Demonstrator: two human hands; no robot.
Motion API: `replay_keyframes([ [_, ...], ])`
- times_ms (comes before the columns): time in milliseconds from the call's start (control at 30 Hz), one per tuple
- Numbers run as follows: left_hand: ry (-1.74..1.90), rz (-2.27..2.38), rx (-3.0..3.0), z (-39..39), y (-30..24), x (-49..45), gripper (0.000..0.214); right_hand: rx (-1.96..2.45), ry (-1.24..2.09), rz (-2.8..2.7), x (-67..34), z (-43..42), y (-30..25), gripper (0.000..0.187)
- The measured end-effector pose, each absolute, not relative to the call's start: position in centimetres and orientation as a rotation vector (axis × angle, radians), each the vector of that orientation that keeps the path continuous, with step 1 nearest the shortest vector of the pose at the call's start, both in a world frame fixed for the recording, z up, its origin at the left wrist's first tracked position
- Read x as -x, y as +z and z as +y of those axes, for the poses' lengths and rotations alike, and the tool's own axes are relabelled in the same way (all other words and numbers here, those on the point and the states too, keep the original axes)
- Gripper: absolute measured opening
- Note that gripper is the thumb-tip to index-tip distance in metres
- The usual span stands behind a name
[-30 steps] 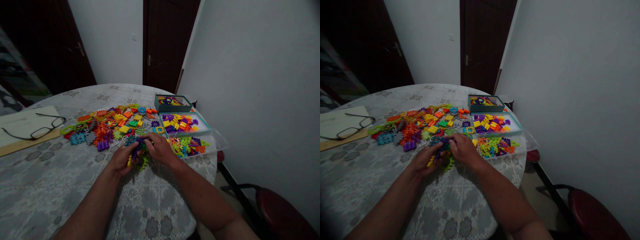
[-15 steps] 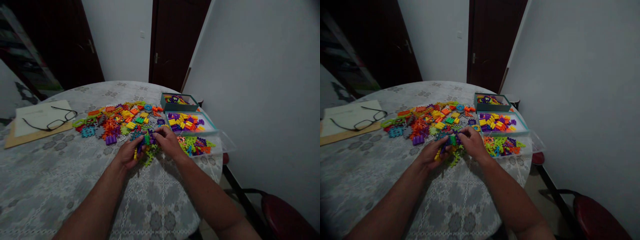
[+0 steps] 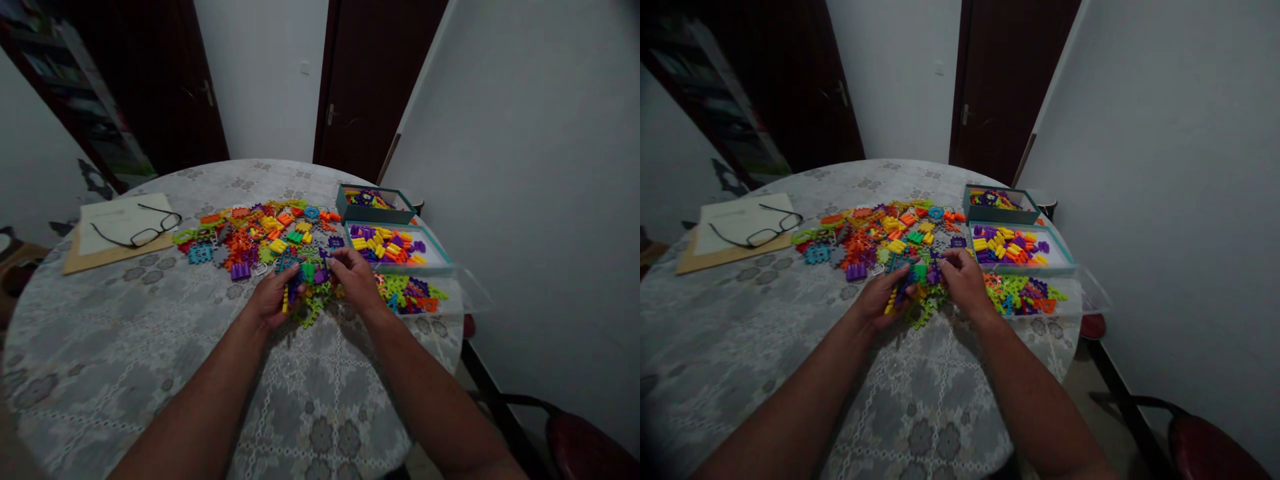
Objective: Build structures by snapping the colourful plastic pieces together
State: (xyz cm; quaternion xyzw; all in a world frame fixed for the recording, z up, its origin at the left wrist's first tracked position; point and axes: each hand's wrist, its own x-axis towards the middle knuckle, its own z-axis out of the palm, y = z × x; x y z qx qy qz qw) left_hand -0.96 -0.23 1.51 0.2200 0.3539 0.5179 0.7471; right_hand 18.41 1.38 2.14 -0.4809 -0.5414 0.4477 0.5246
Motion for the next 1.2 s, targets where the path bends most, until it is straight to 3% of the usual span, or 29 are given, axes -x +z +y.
replay_keyframes([
  [300,1.16,0.771,-0.473,-0.2,1.3,0.9,0.028,1.174,1.087,-1.342,-18.9,1.1,3.1,0.031],
  [533,1.168,0.775,-0.451,0.1,1.2,1.1,0.029,1.449,0.429,-1.67,-27.6,0.7,7.1,0.022],
  [933,1.128,0.812,-0.461,0.0,1.7,0.8,0.021,1.823,0.123,-1.757,-33.7,0.9,6.3,0.023],
  [1067,1.145,0.835,-0.449,0.1,1.6,0.8,0.019,1.641,0.035,-1.695,-30.2,0.8,6.9,0.026],
  [1200,1.156,0.852,-0.465,0.3,1.3,0.6,0.02,1.139,0.287,-2.075,-23.8,-0.8,6.8,0.021],
])
